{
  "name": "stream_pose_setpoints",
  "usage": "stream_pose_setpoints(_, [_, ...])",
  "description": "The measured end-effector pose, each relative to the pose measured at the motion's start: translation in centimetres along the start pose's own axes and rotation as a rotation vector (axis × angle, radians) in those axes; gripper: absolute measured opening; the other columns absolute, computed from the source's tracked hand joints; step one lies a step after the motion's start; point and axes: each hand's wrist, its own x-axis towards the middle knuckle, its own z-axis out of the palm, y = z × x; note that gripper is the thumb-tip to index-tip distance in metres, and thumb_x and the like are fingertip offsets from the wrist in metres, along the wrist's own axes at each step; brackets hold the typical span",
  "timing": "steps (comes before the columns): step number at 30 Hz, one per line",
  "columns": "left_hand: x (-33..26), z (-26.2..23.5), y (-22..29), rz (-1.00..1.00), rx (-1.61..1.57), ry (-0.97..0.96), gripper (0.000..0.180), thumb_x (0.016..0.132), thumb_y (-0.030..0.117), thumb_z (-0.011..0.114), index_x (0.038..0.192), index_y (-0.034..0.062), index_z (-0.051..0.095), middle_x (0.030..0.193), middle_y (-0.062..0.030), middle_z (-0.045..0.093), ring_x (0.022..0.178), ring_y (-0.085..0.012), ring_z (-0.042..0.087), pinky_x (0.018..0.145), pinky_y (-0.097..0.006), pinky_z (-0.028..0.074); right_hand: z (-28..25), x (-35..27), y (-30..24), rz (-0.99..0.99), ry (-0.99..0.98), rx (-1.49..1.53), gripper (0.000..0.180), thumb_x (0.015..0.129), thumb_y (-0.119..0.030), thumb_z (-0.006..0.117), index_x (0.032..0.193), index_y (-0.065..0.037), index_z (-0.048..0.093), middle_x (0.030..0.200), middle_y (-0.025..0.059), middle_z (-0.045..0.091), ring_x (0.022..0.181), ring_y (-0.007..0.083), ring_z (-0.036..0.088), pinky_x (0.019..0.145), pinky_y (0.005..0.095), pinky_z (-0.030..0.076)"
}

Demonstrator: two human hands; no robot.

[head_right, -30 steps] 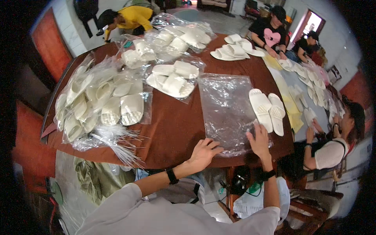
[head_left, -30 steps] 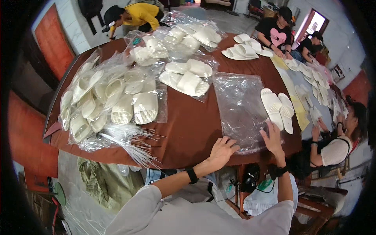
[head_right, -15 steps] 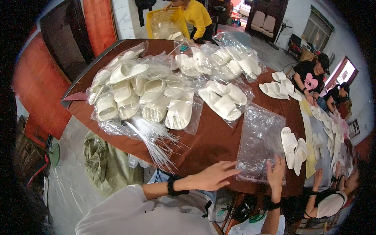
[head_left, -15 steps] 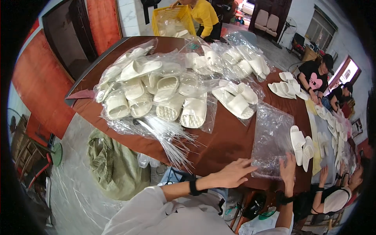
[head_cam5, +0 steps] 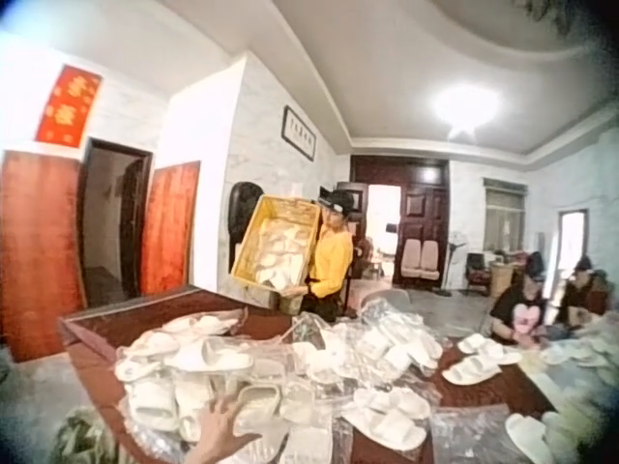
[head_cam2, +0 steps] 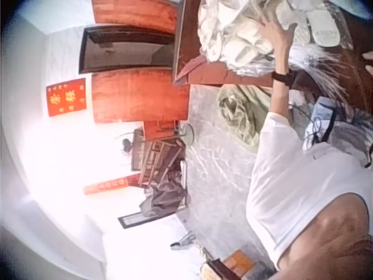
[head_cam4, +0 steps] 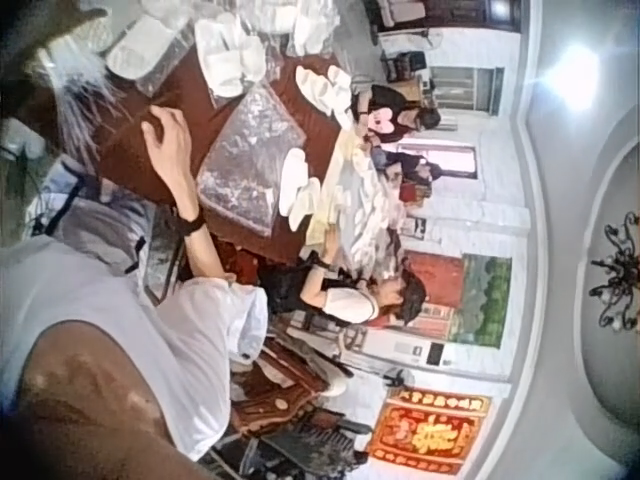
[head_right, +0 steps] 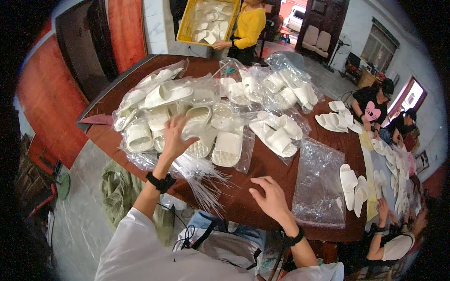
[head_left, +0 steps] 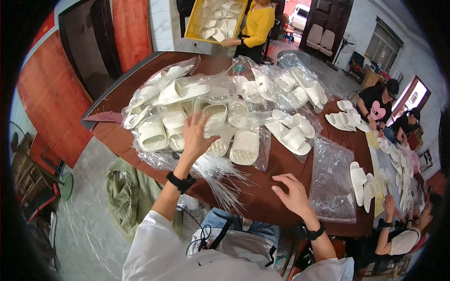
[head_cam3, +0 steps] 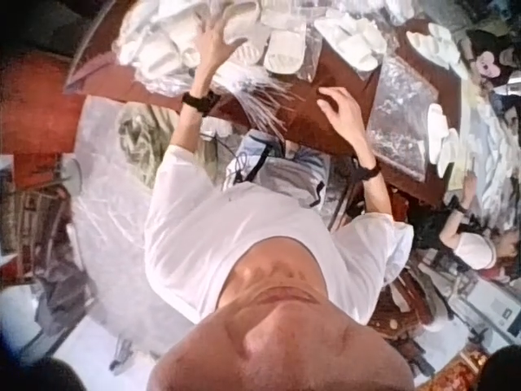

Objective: Tie tags onto white slippers and place them into clear plastic bags.

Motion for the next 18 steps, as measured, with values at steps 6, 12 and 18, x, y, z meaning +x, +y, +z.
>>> stream_pose_setpoints(6, [2.2,2.7,-0.4,-0.171,-0.415,-0.106,0.030,0.076,0.008,0.068,0.106,0.0106,0.070,0.106,-0.0132,0.067,0.102,-0.0338,0.059,0.090,-0.044,0.044,2.6,3.2,0.5,-0.001,-0.080,0.094,0.030,0.087,-0.021,0.066,0.111,-0.003,0.063,0.105,0.0146,0.062,0.097,0.0316,0.061,0.084,0.0377,0.048])
stream_pose_setpoints(12, [4.7,1.1,3.6,0.090,-0.465,0.129,0.044,0.069,-0.006,0.060,0.110,0.0101,0.067,0.104,-0.0121,0.067,0.090,-0.0328,0.060,0.084,-0.038,0.045,3.1,4.1,1.1,0.088,-0.102,0.141,0.034,0.086,-0.022,0.067,0.113,-0.003,0.063,0.105,0.0159,0.062,0.096,0.0307,0.061,0.084,0.0361,0.049])
stream_pose_setpoints(18, [2.0,-3.6,9.3,0.260,-0.542,0.081,0.043,0.074,-0.005,0.057,0.113,0.0080,0.066,0.112,-0.0108,0.067,0.092,-0.0270,0.061,0.083,-0.035,0.046,3.3,3.8,1.9,0.209,-0.103,0.430,0.049,0.091,-0.023,0.065,0.133,-0.005,0.049,0.124,0.0120,0.058,0.109,0.0228,0.058,0.092,0.0365,0.048])
